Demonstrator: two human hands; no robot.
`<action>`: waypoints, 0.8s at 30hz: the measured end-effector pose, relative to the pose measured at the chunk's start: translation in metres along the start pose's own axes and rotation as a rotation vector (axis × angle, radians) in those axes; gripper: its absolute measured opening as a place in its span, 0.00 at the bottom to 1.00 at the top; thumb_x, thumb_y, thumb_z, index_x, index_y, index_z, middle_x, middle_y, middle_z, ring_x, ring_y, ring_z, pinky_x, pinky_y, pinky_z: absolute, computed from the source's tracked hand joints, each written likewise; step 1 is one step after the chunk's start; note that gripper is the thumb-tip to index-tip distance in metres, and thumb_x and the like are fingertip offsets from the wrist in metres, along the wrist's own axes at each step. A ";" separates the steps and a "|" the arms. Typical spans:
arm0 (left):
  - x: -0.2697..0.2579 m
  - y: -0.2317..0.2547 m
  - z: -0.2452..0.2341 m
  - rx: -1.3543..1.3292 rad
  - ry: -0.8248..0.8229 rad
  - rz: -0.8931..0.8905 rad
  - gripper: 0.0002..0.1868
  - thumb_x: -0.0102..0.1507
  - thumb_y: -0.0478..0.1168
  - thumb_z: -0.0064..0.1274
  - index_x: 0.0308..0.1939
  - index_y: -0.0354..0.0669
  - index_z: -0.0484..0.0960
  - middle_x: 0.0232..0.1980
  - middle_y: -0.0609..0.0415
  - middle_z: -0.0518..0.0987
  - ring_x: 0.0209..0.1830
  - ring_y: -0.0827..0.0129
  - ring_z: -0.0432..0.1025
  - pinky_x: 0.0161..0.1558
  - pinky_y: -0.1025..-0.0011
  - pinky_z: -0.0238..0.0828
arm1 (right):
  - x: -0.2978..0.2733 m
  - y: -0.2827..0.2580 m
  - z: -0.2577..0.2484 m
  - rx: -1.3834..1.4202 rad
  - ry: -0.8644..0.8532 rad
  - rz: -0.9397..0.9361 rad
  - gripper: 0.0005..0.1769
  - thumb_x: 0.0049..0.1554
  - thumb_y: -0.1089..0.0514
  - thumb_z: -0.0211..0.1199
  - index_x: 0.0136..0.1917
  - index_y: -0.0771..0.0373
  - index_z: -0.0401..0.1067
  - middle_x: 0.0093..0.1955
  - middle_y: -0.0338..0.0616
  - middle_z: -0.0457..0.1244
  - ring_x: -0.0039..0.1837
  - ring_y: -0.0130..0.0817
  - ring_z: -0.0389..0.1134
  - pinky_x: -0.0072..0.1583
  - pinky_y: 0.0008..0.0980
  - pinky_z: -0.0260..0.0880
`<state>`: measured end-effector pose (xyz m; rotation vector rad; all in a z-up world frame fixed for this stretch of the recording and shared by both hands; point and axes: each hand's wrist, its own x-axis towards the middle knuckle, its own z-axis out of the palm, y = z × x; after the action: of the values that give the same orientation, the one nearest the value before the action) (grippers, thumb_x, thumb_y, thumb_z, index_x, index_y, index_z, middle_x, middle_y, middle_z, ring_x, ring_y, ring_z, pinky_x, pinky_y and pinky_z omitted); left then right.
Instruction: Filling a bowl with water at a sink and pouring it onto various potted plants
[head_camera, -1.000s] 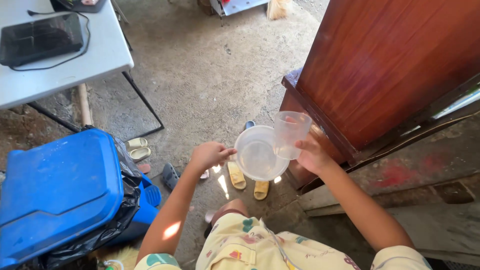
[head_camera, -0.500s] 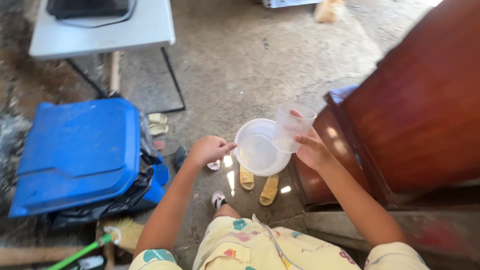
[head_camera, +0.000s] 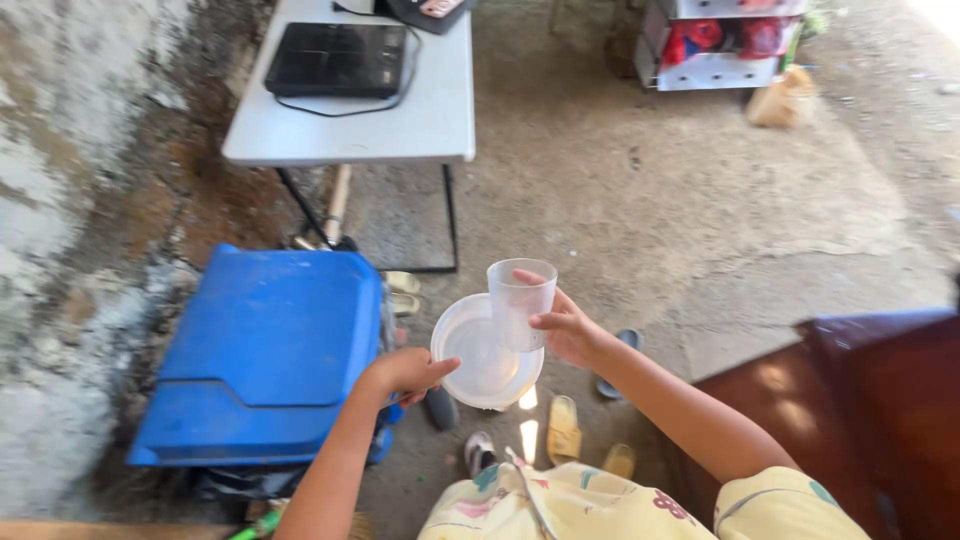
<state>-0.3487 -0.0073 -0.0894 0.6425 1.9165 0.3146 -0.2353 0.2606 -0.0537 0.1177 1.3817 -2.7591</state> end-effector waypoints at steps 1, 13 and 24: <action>0.004 -0.014 -0.007 -0.061 0.037 -0.029 0.36 0.67 0.67 0.35 0.36 0.37 0.81 0.15 0.51 0.76 0.16 0.62 0.77 0.31 0.67 0.77 | 0.013 0.004 0.006 -0.002 -0.009 0.015 0.49 0.45 0.66 0.67 0.79 0.59 0.56 0.65 0.56 0.66 0.67 0.47 0.68 0.67 0.50 0.67; 0.018 -0.088 -0.034 -0.300 0.221 -0.247 0.33 0.66 0.63 0.38 0.32 0.41 0.87 0.15 0.55 0.75 0.14 0.65 0.75 0.28 0.70 0.76 | 0.105 0.042 0.041 -0.001 -0.066 0.074 0.48 0.47 0.67 0.65 0.79 0.59 0.56 0.66 0.57 0.65 0.68 0.47 0.67 0.67 0.52 0.67; -0.012 -0.071 -0.051 -0.181 0.281 -0.172 0.43 0.66 0.70 0.25 0.20 0.44 0.83 0.17 0.50 0.78 0.27 0.58 0.81 0.44 0.64 0.75 | 0.139 0.046 0.029 0.000 -0.107 0.135 0.48 0.46 0.67 0.65 0.79 0.59 0.57 0.66 0.55 0.66 0.68 0.47 0.67 0.67 0.52 0.68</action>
<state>-0.4119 -0.0691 -0.0937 0.3230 2.1646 0.4821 -0.3716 0.2077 -0.0861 0.0595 1.2980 -2.6146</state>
